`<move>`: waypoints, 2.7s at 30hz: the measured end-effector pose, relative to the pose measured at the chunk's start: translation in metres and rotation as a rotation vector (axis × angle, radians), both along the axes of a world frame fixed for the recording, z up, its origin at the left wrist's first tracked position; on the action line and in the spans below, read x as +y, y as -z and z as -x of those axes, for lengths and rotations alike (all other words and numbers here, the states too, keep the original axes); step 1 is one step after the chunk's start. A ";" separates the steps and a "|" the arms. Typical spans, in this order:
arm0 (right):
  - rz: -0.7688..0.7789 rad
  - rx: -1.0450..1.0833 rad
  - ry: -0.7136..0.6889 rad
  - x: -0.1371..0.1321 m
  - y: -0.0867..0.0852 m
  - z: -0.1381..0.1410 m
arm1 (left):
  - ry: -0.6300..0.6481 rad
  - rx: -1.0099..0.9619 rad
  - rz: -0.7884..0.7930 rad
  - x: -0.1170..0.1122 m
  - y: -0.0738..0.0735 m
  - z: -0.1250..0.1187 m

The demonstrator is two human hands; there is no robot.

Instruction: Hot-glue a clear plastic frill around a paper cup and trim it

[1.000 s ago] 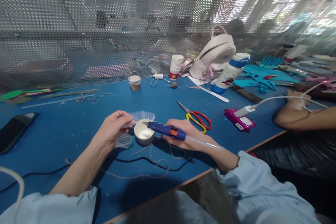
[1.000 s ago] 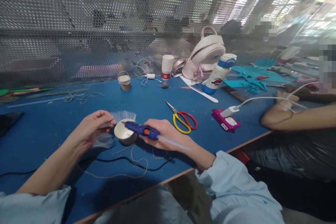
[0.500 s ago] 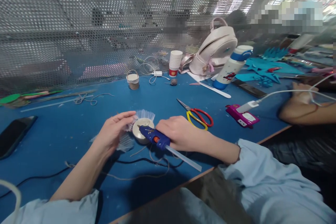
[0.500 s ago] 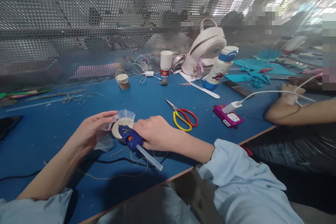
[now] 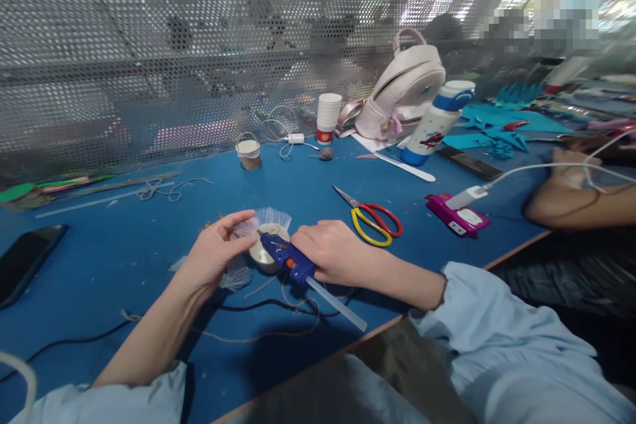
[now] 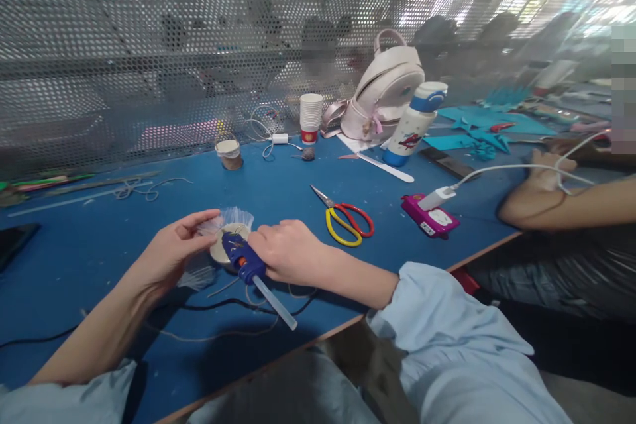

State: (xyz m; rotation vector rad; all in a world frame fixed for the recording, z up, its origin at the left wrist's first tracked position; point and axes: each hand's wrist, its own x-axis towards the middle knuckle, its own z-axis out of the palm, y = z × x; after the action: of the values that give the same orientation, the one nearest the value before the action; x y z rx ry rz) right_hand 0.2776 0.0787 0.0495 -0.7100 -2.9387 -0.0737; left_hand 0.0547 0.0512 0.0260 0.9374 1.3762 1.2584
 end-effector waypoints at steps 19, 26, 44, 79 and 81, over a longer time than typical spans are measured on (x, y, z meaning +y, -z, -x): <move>-0.001 -0.053 0.041 -0.001 0.001 0.003 | -0.035 0.000 0.029 0.001 -0.001 -0.002; -0.027 -0.056 0.043 -0.003 0.000 0.003 | -0.029 0.008 0.016 0.001 0.000 -0.001; -0.057 -0.012 0.062 -0.005 0.003 0.005 | -0.035 -0.001 0.017 0.001 -0.001 -0.003; 0.029 0.077 0.142 -0.013 0.002 0.005 | -0.033 0.031 0.028 0.001 -0.001 -0.003; 0.111 0.143 0.144 -0.012 -0.002 -0.002 | -0.031 0.012 0.048 0.001 -0.001 -0.003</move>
State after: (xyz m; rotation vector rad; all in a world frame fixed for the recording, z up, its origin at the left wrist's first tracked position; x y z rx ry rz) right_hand 0.2793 0.0666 0.0510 -0.9025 -2.7694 0.1234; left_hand 0.0574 0.0523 0.0270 0.8950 1.4290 1.2389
